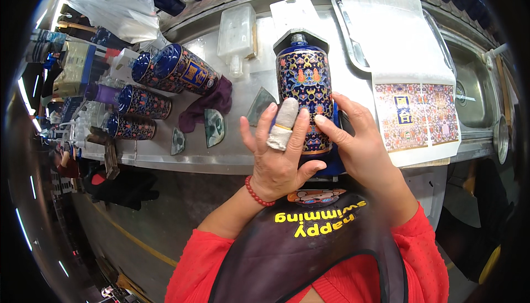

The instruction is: The person applies decorative stickers to a blue cylindrical container, smoothing them with a small tool and fingers. They rotate the container to cover different sides and occasionally reference a printed sheet on the table.

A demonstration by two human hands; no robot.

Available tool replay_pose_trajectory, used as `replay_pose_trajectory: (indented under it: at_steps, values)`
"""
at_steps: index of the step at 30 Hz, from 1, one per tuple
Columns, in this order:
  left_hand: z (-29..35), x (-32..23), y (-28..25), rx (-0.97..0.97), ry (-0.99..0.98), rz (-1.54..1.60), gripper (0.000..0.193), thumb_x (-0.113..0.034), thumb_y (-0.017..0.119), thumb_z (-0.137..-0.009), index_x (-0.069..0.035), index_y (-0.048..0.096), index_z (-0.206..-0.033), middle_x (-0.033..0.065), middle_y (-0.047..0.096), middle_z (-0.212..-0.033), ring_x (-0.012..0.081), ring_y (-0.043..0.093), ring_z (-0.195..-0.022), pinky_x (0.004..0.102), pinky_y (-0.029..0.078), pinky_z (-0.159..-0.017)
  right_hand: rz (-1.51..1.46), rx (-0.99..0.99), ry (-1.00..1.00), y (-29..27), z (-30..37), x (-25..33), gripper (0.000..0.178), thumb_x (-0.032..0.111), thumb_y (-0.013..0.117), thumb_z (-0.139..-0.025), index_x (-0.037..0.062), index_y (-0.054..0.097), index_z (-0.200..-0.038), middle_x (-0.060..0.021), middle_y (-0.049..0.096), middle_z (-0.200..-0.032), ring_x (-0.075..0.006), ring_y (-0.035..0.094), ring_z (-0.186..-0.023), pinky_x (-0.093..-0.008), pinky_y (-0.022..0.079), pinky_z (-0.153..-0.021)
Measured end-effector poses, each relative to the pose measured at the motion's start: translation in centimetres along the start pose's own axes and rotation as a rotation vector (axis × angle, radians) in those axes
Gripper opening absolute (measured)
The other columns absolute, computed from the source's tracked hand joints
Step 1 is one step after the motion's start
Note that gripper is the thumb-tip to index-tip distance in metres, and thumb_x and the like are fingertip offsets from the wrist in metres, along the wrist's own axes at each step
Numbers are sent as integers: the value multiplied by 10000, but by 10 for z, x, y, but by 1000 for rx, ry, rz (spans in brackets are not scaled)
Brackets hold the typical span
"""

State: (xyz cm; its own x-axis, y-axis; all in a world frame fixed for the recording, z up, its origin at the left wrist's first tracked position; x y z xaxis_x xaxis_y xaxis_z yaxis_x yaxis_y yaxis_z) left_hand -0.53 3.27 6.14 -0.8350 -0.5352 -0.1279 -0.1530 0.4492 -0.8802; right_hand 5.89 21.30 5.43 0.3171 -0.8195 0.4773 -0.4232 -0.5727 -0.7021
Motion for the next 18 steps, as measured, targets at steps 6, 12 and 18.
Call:
replay_pose_trajectory:
  at_steps: [6,12,18]
  values:
    - [-3,3,2,-12,3,-21,824,-720,378,-997,-68,582,-1459,145,522,-1493,378,337,-1427,660,44,-1192,8,-9,15,1,-2,-1,573,34,675,-822,126,642,-1387,-244,500,-1447,-409,567,-1234,-480,485,-990]
    - [-6,0,2,-17,10,-27,829,-723,375,-997,-65,580,-1458,142,522,-1494,374,338,-1429,663,43,-1190,29,0,2,1,-3,-2,575,41,677,-824,136,641,-1390,-244,502,-1442,-409,568,-1230,-479,486,-989]
    - [-7,1,1,-26,-20,38,827,-725,369,-997,-74,582,-1460,139,526,-1492,380,322,-1436,666,32,-1188,-24,-25,13,1,-4,-3,585,31,675,-827,137,632,-1401,-241,500,-1447,-409,566,-1235,-478,481,-995]
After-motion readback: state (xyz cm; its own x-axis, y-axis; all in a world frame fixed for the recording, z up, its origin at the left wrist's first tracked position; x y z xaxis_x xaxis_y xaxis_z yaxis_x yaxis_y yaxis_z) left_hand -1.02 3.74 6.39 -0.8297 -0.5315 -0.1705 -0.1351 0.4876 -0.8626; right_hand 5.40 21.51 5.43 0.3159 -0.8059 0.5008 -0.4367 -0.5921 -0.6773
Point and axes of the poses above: each hand's wrist, its own z-axis away from the middle knuckle, its own y-axis out of the palm, x = y × z, the point moved 3 cm from there along -z, towards the middle knuckle
